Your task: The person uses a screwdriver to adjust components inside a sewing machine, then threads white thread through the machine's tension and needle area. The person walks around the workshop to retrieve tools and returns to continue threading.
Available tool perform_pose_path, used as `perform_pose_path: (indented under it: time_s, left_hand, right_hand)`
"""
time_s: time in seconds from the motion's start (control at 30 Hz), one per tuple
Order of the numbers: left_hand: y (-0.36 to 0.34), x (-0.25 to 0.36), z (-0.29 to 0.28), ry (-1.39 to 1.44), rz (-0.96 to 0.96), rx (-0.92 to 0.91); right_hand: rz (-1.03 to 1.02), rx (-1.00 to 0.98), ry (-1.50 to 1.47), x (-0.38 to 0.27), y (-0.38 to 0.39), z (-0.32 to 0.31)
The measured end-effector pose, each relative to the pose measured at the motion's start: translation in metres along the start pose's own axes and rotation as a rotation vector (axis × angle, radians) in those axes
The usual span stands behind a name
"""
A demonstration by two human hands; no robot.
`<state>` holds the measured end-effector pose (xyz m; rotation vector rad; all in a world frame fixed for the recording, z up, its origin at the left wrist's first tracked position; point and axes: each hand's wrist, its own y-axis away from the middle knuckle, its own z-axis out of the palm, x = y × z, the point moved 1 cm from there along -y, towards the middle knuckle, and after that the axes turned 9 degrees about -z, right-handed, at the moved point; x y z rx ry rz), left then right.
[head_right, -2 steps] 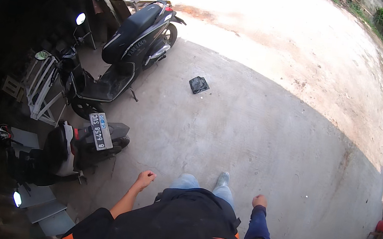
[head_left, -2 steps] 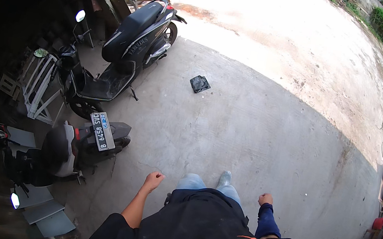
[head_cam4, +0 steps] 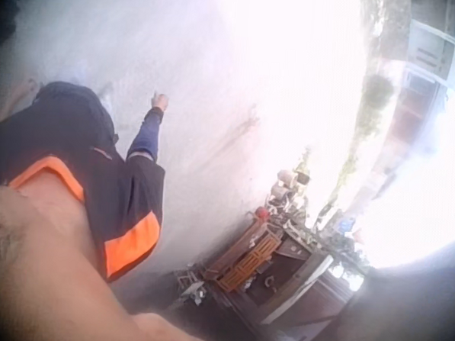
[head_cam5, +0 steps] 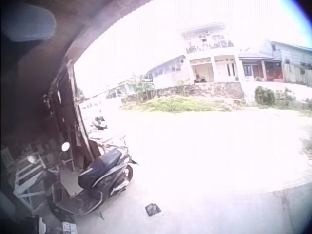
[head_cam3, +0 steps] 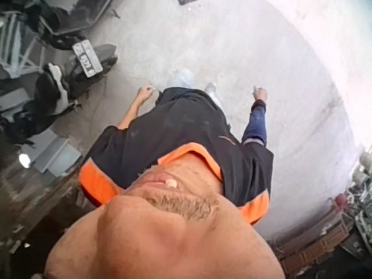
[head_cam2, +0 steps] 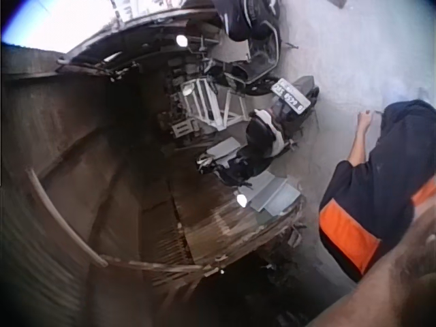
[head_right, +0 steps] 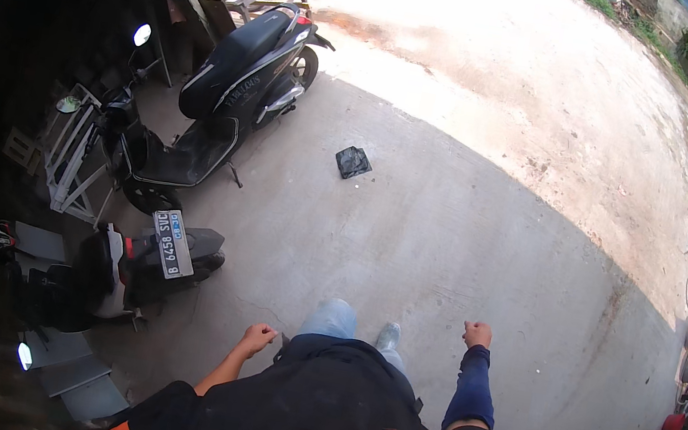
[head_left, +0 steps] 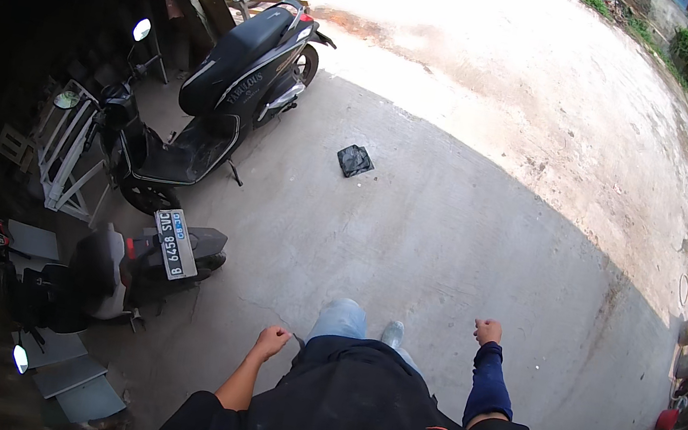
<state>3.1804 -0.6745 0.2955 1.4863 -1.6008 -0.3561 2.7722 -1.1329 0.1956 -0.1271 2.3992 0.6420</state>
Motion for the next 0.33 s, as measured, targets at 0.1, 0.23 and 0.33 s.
perform_pose_path:
  time_s: [0.1, 0.23, 0.33]
  left_hand:
    - [-0.039, 0.026, 0.034, -0.039, -0.131, -0.067]
    - [-0.104, 0.071, 0.049, -0.227, -0.273, -0.090]
    - [-0.230, 0.187, 0.031, -0.375, -0.260, -0.124]
  right_hand:
    - [-0.282, 0.226, -0.035, -0.129, -0.169, -0.078]
    - [-0.270, 0.072, -0.172, -0.279, -0.303, -0.091]
    - [-0.350, 0.167, -0.127, -0.320, -0.428, -0.081]
